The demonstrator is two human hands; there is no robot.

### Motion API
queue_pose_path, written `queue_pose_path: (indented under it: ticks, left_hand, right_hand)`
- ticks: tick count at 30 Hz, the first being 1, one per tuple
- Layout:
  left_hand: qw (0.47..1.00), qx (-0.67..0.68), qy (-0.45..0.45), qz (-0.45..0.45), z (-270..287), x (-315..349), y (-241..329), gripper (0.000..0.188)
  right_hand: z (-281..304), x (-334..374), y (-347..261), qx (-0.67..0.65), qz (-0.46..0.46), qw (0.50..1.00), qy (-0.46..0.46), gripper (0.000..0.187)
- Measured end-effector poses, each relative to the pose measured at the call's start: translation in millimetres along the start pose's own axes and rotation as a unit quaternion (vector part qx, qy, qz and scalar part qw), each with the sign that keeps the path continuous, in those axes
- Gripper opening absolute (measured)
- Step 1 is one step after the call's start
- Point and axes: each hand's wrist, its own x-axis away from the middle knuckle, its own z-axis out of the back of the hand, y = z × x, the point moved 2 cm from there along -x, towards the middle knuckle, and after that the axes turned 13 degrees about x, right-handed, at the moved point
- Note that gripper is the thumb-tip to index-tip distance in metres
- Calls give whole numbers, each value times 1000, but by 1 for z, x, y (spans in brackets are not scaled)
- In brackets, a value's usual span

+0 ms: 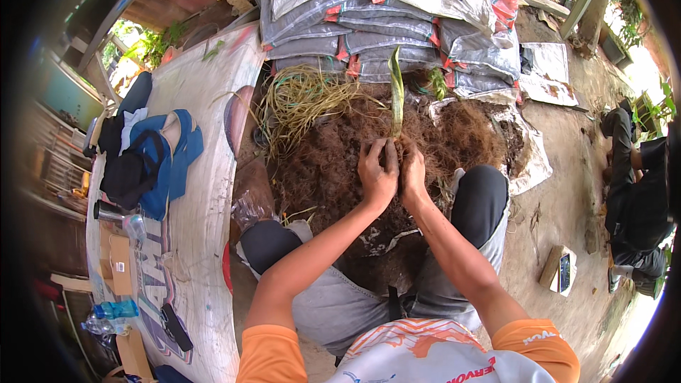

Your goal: The person packs a small plant into a plastic bag filled with soil and fibrous material. They use both hands to press and shape the soil around the plant, then lift the bag to adjust the contents.

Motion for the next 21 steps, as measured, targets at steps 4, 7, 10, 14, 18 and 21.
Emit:
queue_pose_path:
  ticks: [4,7,10,14,18,21]
  left_hand:
    - [999,-1,23,38,-1,5,-1,20]
    - [997,24,53,54,2,11,-7,22]
    - [999,6,38,34,2,10,-6,26]
    - [996,-20,7,88,4,10,-14,30]
    - [987,134,-38,80,5,-10,-2,37]
    - [972,-76,-191,-112,19,-22,11,39]
  right_hand:
    - [5,-5,11,68,21,997,8,43]
    - [-12,14,-16,129,26,991,4,40]
    - [-6,7,-11,123,23,992,-16,38]
    - [-2,0,-1,95,-29,995,-17,34]
    - [6,-16,3,-117,-178,977,-4,36]
    - [9,-1,-24,-186,-165,968,-43,39]
